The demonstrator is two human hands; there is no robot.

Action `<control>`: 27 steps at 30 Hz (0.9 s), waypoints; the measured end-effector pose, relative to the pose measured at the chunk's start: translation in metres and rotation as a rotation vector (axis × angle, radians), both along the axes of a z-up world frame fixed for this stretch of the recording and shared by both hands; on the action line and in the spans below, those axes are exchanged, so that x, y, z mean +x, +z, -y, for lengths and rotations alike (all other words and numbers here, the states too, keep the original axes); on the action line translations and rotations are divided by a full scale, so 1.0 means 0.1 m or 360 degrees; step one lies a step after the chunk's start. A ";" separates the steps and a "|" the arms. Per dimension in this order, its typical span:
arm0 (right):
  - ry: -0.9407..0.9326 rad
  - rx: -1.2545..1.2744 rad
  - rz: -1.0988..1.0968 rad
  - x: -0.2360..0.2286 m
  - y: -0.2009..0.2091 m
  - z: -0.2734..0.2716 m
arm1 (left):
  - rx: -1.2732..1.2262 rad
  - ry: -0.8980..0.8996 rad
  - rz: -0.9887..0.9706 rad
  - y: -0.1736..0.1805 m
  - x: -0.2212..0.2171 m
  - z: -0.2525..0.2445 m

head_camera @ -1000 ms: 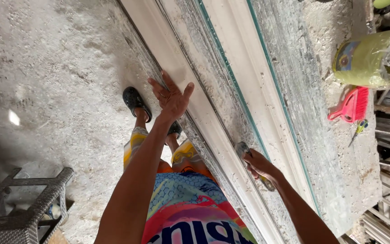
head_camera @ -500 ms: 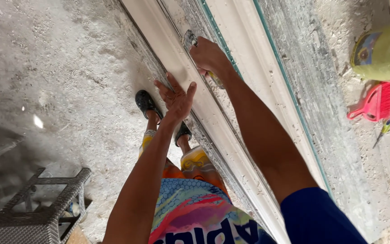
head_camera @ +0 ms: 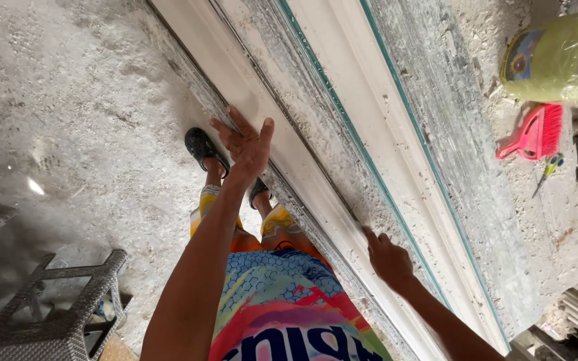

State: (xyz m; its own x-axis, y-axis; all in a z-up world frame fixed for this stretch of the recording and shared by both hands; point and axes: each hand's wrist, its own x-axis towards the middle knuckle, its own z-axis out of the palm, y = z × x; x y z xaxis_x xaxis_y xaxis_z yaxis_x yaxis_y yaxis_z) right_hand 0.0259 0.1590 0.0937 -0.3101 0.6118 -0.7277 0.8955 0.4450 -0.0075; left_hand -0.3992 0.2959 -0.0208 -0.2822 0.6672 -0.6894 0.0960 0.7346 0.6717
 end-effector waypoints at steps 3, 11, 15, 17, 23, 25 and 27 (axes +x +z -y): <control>-0.0180 -0.0151 0.0023 -0.94 0.20 -0.72 | -0.0038 -0.0027 0.0021 0.06 0.01 0.02; -0.0151 -0.0213 -0.0374 -3.20 0.02 -2.66 | -0.0037 -0.0064 -0.0035 -0.01 -0.02 0.03; 0.0016 -0.0119 -0.0537 -3.52 -0.06 -2.98 | 0.0003 -0.0050 -0.0078 -0.10 0.02 0.04; 0.0045 -0.0066 -0.0444 -3.23 0.06 -2.65 | 0.0040 -0.0028 -0.0186 0.02 0.01 0.08; 0.0092 0.0069 -0.0246 -1.17 0.03 -1.03 | 0.0057 0.0068 -0.0707 -0.11 -0.68 -0.40; 0.0115 0.0114 -0.0209 -0.63 0.01 -0.69 | -0.0026 0.0090 -0.0792 -0.12 -1.09 -0.79; 0.0136 0.0145 -0.0174 -0.55 -0.07 -0.51 | 0.0027 0.0126 -0.0801 -0.18 -1.48 -1.10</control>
